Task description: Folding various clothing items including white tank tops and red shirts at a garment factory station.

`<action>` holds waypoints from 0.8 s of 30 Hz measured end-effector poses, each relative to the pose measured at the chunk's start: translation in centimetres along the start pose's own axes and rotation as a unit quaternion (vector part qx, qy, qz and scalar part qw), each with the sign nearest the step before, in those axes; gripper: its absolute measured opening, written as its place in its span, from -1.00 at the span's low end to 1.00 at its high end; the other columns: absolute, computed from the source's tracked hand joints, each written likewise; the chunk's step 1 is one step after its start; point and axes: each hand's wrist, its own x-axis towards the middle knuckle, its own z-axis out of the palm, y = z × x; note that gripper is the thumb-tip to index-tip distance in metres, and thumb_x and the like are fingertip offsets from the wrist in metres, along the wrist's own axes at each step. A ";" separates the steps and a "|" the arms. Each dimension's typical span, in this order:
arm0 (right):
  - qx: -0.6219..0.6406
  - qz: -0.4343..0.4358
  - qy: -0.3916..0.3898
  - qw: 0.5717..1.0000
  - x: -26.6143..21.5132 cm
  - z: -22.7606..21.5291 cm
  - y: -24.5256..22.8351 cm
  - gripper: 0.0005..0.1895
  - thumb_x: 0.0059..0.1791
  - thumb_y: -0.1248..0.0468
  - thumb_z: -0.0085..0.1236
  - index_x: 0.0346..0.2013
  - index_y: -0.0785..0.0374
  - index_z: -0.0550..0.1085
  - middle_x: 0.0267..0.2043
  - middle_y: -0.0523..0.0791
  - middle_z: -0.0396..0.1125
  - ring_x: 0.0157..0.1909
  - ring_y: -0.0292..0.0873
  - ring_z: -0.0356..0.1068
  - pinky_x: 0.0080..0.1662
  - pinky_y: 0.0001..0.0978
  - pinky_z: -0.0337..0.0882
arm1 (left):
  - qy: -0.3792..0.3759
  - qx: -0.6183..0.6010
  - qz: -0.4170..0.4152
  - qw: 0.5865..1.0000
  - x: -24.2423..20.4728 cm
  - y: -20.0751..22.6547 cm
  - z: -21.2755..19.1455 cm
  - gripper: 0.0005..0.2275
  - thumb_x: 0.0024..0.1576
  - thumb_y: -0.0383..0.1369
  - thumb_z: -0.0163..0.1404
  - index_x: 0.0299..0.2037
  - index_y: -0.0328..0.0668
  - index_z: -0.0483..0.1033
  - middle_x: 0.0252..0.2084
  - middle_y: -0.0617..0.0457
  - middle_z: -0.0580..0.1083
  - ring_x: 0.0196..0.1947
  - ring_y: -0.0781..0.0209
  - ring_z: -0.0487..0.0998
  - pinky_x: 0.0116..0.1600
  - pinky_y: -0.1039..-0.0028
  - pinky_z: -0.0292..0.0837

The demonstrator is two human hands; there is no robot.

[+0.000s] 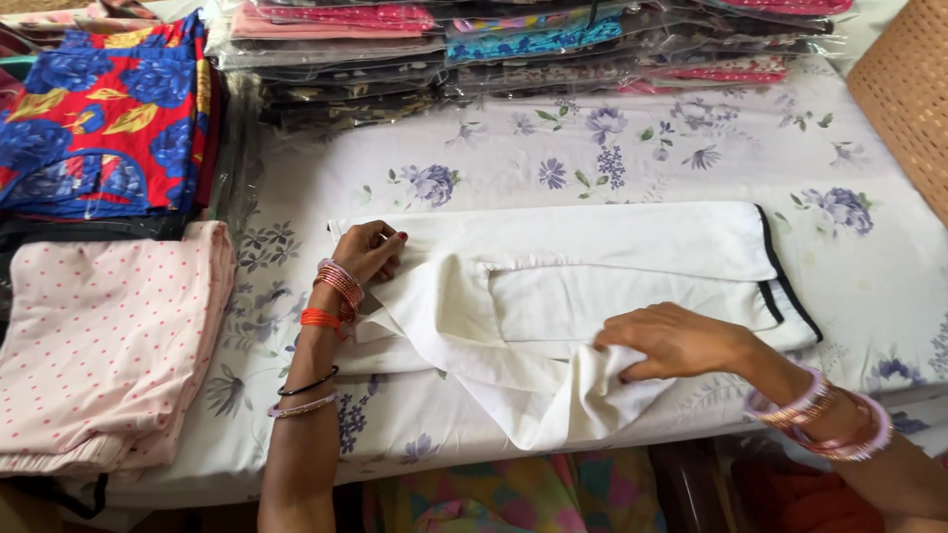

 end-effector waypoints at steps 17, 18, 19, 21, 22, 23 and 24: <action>-0.238 0.339 0.386 0.824 -14.2 0.5 -1.7 -0.73 0.03 0.57 0.00 -0.25 0.15 0.56 -0.13 -0.11 0.50 0.04 -0.11 0.52 0.21 -0.23 0.41 | -0.017 -0.016 -0.002 1.000 1.4 -2.3 -0.1 -0.69 0.19 -0.23 0.10 -0.08 -0.40 0.55 -0.42 -0.05 0.59 -0.48 0.22 0.60 -0.33 0.37 0.60; -0.180 0.381 0.424 0.802 -15.4 1.4 -1.2 -0.70 0.03 0.59 -0.03 -0.26 0.17 0.57 -0.14 -0.11 0.50 0.07 -0.13 0.52 0.12 -0.36 0.45 | -0.021 -0.028 -0.015 0.999 1.2 -1.7 -0.4 -0.69 0.18 -0.24 0.11 -0.07 -0.40 0.56 -0.41 -0.07 0.59 -0.48 0.20 0.59 -0.32 0.34 0.60; -0.182 0.387 0.425 0.798 -14.9 0.5 -1.4 -0.70 0.03 0.59 -0.03 -0.26 0.17 0.57 -0.14 -0.11 0.50 0.07 -0.13 0.52 0.12 -0.36 0.45 | -0.027 -0.027 -0.012 0.999 0.9 -1.3 -0.5 -0.69 0.18 -0.24 0.11 -0.07 -0.40 0.56 -0.41 -0.07 0.59 -0.48 0.20 0.59 -0.32 0.34 0.60; -0.132 0.340 0.419 0.832 -14.0 -0.9 -1.8 -0.72 0.03 0.53 -0.07 -0.10 0.24 0.54 0.02 -0.06 0.48 0.12 -0.04 0.48 0.22 -0.25 0.45 | -0.052 0.028 -0.038 0.998 0.4 -0.3 -0.7 -0.67 0.21 -0.18 0.10 -0.04 -0.36 0.56 -0.28 -0.08 0.61 -0.36 0.18 0.63 -0.22 0.40 0.63; -0.134 0.347 0.420 0.828 -12.7 -1.9 -2.0 -0.72 0.03 0.53 -0.07 -0.10 0.24 0.54 0.02 -0.06 0.48 0.12 -0.04 0.48 0.22 -0.25 0.45 | -0.059 0.031 -0.034 0.997 0.2 -0.7 -1.0 -0.67 0.21 -0.18 0.10 -0.04 -0.36 0.56 -0.28 -0.08 0.61 -0.36 0.18 0.63 -0.22 0.40 0.63; -0.151 0.324 0.391 0.848 -11.5 -2.9 -2.2 -0.74 0.01 0.46 0.02 -0.03 0.27 0.52 0.06 -0.02 0.46 0.14 0.01 0.45 0.23 -0.16 0.40 | -0.094 -0.009 -0.014 0.995 0.0 -1.0 -1.4 -0.65 0.16 -0.19 0.12 0.00 -0.33 0.55 -0.16 -0.07 0.61 -0.21 0.21 0.63 -0.08 0.37 0.62; -0.166 0.298 0.364 0.867 -10.0 -3.9 -2.1 -0.69 0.00 0.39 0.11 0.04 0.31 0.50 0.09 0.02 0.44 0.16 0.07 0.42 0.24 -0.07 0.35 | -0.126 -0.048 0.005 0.991 -0.2 -1.3 -2.1 -0.62 0.11 -0.20 0.14 0.04 -0.30 0.54 -0.04 -0.05 0.60 -0.05 0.24 0.64 0.05 0.34 0.60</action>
